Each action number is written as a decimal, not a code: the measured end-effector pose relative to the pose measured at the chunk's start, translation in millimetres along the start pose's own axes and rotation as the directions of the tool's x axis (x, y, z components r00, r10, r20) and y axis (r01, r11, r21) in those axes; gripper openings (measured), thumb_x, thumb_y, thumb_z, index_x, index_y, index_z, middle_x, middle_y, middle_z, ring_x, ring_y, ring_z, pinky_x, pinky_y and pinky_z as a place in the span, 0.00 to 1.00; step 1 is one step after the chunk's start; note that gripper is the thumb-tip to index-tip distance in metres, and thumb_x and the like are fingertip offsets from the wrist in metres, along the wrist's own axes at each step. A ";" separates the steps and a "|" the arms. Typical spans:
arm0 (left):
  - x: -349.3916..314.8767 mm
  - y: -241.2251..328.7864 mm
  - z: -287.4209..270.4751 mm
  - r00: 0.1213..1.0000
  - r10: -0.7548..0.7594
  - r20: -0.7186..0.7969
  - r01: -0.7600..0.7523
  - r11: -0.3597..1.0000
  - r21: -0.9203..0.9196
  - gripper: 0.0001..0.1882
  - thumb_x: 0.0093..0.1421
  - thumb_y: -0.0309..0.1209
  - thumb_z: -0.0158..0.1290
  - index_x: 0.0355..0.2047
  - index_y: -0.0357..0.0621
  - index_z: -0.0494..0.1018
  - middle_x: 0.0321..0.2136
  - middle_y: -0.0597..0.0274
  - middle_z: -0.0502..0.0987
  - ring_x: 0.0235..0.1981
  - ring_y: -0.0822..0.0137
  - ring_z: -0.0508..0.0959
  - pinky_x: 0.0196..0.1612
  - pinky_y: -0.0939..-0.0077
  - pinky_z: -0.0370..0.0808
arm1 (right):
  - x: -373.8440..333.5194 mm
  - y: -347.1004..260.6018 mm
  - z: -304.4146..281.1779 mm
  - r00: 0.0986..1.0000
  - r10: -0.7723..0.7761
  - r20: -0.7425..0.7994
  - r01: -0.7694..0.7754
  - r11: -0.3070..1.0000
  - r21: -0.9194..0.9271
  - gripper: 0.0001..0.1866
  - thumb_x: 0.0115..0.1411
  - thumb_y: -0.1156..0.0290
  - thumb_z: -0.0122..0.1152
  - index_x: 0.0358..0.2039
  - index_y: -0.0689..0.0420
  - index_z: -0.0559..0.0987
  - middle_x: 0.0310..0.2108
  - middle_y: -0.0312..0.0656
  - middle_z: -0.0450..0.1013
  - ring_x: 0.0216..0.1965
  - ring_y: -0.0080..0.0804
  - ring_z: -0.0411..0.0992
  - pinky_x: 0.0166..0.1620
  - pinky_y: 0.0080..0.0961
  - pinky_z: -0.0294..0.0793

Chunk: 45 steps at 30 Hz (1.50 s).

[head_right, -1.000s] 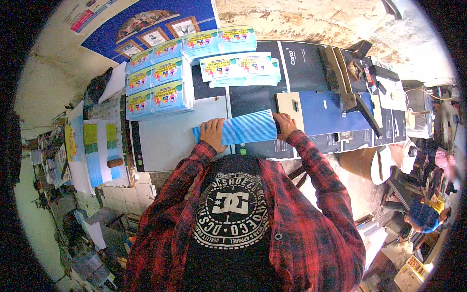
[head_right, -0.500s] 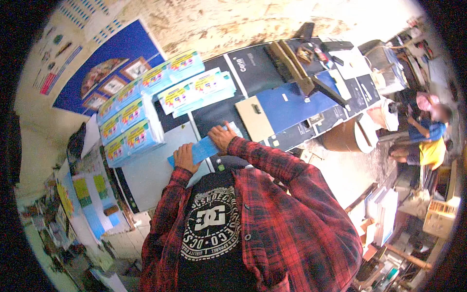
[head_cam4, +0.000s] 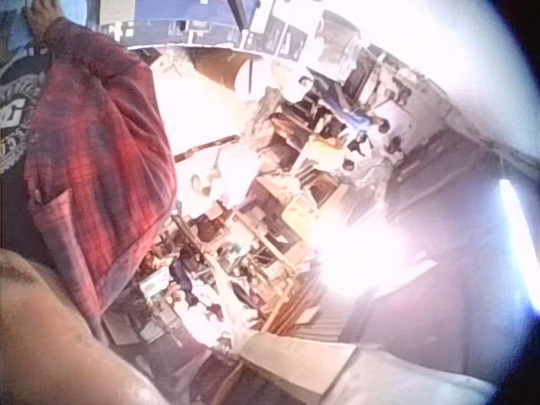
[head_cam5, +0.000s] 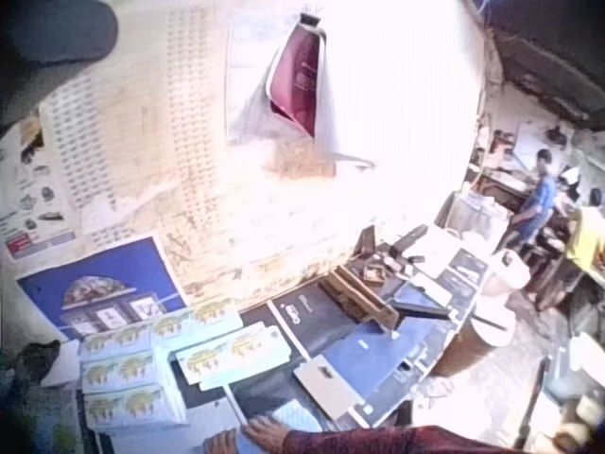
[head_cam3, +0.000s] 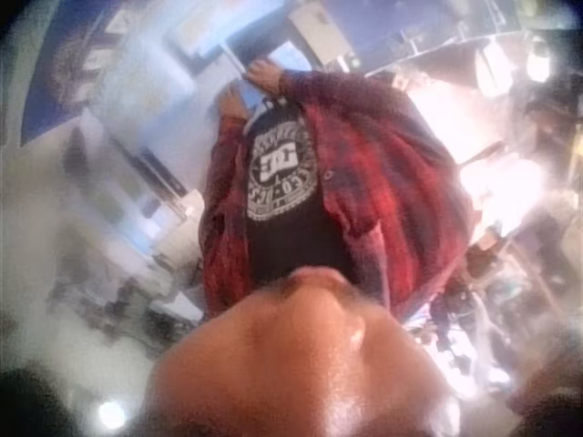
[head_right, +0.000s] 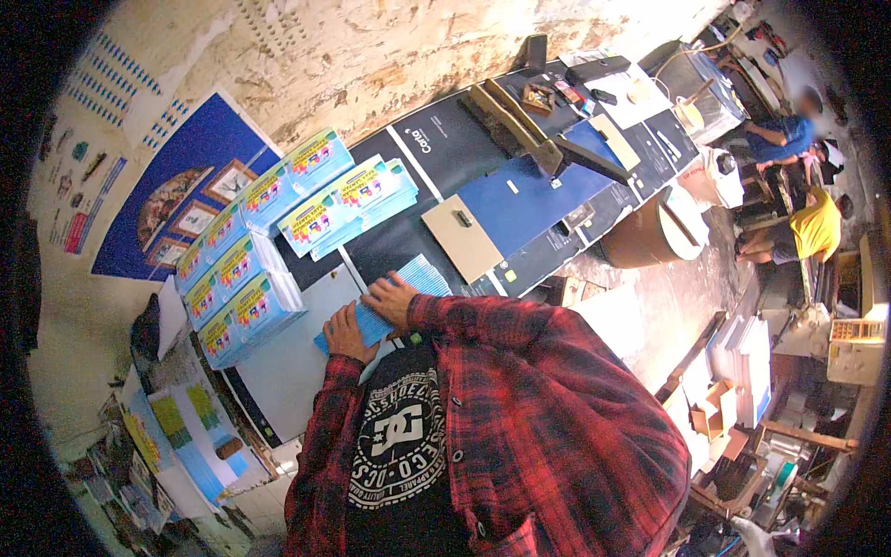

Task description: The person stacks and aligns printed booklets on a paper cutter table. They repeatedly pick up stacks, align the edges, and place them into a larger pile. The person also handles a single white sheet of paper and a small black object near the end of the clip.

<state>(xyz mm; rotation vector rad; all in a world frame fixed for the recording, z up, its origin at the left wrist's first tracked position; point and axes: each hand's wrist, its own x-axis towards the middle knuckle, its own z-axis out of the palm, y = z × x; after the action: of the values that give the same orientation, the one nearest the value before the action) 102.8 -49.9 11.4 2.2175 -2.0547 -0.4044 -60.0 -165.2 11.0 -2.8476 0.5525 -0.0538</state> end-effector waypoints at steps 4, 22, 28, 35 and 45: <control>-7.2 -19.8 -3.1 0.980 0.117 -0.162 -0.144 0.976 -0.165 0.44 0.39 0.43 0.66 0.55 0.41 0.59 0.49 0.52 0.65 0.51 0.51 0.65 0.54 0.53 0.62 | 10.6 -2.2 21.4 0.999 -0.039 -0.031 0.041 0.996 0.085 0.46 0.31 0.48 0.74 0.51 0.51 0.66 0.46 0.39 0.66 0.50 0.36 0.64 0.54 0.45 0.57; -25.4 -29.1 -2.3 0.973 0.157 -0.167 -0.178 0.976 -0.124 0.34 0.38 0.35 0.64 0.48 0.42 0.68 0.44 0.52 0.69 0.47 0.50 0.69 0.50 0.55 0.66 | 1.8 -10.2 17.7 0.983 -0.089 -0.161 0.091 0.996 0.001 0.26 0.44 0.56 0.65 0.43 0.52 0.70 0.37 0.36 0.68 0.45 0.31 0.67 0.44 0.35 0.60; -33.0 -46.7 10.1 0.984 0.132 -0.120 -0.150 0.977 -0.149 0.35 0.39 0.38 0.65 0.49 0.42 0.68 0.45 0.51 0.71 0.47 0.51 0.71 0.50 0.57 0.68 | -16.7 6.3 14.0 0.993 -0.070 -0.095 0.068 0.997 -0.027 0.34 0.38 0.50 0.67 0.44 0.52 0.69 0.40 0.36 0.67 0.44 0.31 0.67 0.47 0.35 0.61; -37.2 -65.6 21.8 0.961 0.185 -0.207 -0.229 0.949 -0.217 0.28 0.42 0.37 0.64 0.44 0.40 0.73 0.40 0.51 0.77 0.41 0.52 0.77 0.46 0.60 0.72 | -9.9 8.6 52.2 0.994 -0.062 -0.089 0.063 0.998 0.011 0.26 0.41 0.55 0.66 0.41 0.50 0.72 0.36 0.34 0.71 0.44 0.30 0.69 0.50 0.36 0.61; -39.2 -62.9 31.1 0.958 0.183 -0.223 -0.226 0.956 -0.187 0.29 0.41 0.35 0.64 0.46 0.42 0.74 0.40 0.51 0.78 0.41 0.51 0.77 0.45 0.61 0.74 | -31.3 36.3 39.0 1.000 -0.004 -0.027 0.003 1.000 -0.028 0.28 0.40 0.53 0.68 0.40 0.51 0.73 0.36 0.35 0.73 0.42 0.32 0.71 0.51 0.38 0.62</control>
<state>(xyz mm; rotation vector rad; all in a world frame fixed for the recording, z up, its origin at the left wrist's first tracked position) 153.3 -2.0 -28.8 1.8217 -2.0042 -0.3419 -99.1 -177.4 -35.3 -2.8788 0.5579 -0.0862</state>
